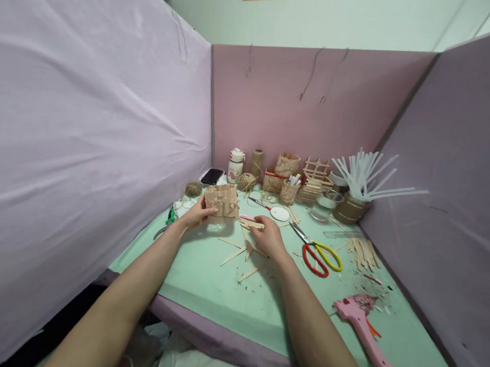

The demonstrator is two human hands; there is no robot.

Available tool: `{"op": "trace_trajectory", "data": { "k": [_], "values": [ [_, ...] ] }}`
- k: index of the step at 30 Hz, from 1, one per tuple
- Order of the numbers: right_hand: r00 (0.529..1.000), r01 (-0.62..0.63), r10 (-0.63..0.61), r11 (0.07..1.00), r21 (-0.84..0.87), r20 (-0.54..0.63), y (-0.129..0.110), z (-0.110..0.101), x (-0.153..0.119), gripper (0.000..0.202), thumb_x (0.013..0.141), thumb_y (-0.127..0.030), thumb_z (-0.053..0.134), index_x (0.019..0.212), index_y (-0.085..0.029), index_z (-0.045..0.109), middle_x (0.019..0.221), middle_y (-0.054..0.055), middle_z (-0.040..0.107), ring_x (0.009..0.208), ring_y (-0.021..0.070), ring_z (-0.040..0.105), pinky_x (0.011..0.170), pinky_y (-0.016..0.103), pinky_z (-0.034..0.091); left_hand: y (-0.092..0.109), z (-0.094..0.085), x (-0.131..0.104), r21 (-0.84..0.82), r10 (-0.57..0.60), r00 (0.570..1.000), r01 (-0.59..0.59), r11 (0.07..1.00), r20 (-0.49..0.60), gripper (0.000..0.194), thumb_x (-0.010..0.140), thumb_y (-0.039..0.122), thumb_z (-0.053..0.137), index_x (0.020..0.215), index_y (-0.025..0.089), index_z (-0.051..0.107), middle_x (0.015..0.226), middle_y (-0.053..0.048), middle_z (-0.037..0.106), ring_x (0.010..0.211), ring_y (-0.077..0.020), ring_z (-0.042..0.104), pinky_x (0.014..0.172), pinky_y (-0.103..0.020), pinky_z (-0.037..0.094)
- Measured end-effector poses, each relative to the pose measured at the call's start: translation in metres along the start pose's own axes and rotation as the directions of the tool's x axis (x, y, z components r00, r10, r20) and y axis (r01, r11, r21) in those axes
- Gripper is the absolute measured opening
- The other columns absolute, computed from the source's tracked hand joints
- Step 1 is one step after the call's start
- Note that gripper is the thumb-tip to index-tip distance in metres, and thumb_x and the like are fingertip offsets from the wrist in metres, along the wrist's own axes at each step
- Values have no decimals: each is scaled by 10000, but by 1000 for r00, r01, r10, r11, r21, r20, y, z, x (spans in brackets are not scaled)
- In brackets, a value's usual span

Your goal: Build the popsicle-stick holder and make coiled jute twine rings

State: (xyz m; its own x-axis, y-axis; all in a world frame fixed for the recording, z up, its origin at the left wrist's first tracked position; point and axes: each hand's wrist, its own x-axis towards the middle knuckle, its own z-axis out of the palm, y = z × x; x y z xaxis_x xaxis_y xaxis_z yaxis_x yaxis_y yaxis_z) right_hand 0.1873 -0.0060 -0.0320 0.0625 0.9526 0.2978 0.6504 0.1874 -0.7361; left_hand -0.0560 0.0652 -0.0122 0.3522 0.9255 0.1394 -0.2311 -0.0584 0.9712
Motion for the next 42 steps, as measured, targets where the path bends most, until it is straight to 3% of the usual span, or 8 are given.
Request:
{"op": "trace_trajectory", "data": {
  "k": [3,5,7,10,18,29,38,42],
  "values": [
    [971,219,-198,960,-172,131,-5,7,-7,309,798,-248,561,1091,-179,633,1213,98,608,1190,235,479,1026,372,337,-8,-5,0,11,1,1000,-1,1000,-12,851,524,268,846,1262,236,422,1312,-129,547,1242,-331,494,1049,-520,369],
    [944,300,-251,922,-243,214,-7,12,-10,372,802,-285,590,1161,-188,604,1335,100,533,1289,256,386,1065,405,282,-13,-6,0,11,12,1000,-12,1000,-4,858,516,243,850,1257,223,419,1309,-137,541,1239,-328,494,1048,-519,367],
    [936,308,-227,898,-314,269,-7,15,-13,416,817,-310,586,1218,-203,565,1401,98,474,1343,274,311,1079,454,238,-18,-6,0,10,25,999,-25,1000,22,866,514,208,849,1259,215,408,1304,-141,535,1232,-320,498,1047,-517,364],
    [946,251,-133,879,-406,297,-3,16,-15,355,844,-300,541,1185,-209,571,1381,100,488,1327,271,331,1061,483,233,-21,-5,0,20,31,998,-32,999,50,893,506,162,846,1268,221,385,1298,-133,532,1237,-309,490,1052,-503,362],
    [980,118,-16,851,-512,199,1,7,-16,267,797,-309,586,1027,-177,616,1255,124,553,1211,285,422,1030,501,240,-25,-6,-1,106,43,991,-57,993,124,998,504,164,840,1346,247,313,1406,-144,431,1325,-326,392,1080,-484,345],
    [994,97,-66,877,-471,82,-5,7,-16,426,820,-342,576,1207,-163,562,1252,145,563,1181,295,458,1003,417,277,-25,-12,-1,256,123,978,-164,953,168,1223,476,206,870,1468,241,155,1501,-179,295,1393,-344,270,1141,-482,225],
    [995,94,-79,907,-410,53,-4,12,-15,412,828,-359,554,1187,-159,578,1164,125,606,1123,287,493,966,387,312,-29,-8,-1,335,147,986,-165,928,78,1153,452,199,875,1423,204,253,1474,-177,331,1354,-333,341,1128,-480,256],
    [995,96,-97,924,-371,17,-5,11,-14,377,839,-342,538,1173,-172,580,1159,112,603,1091,274,509,951,375,327,-26,-8,-2,222,80,995,-90,971,57,1025,493,177,856,1371,214,328,1413,-161,433,1297,-330,426,1088,-504,315]
  ]
}}
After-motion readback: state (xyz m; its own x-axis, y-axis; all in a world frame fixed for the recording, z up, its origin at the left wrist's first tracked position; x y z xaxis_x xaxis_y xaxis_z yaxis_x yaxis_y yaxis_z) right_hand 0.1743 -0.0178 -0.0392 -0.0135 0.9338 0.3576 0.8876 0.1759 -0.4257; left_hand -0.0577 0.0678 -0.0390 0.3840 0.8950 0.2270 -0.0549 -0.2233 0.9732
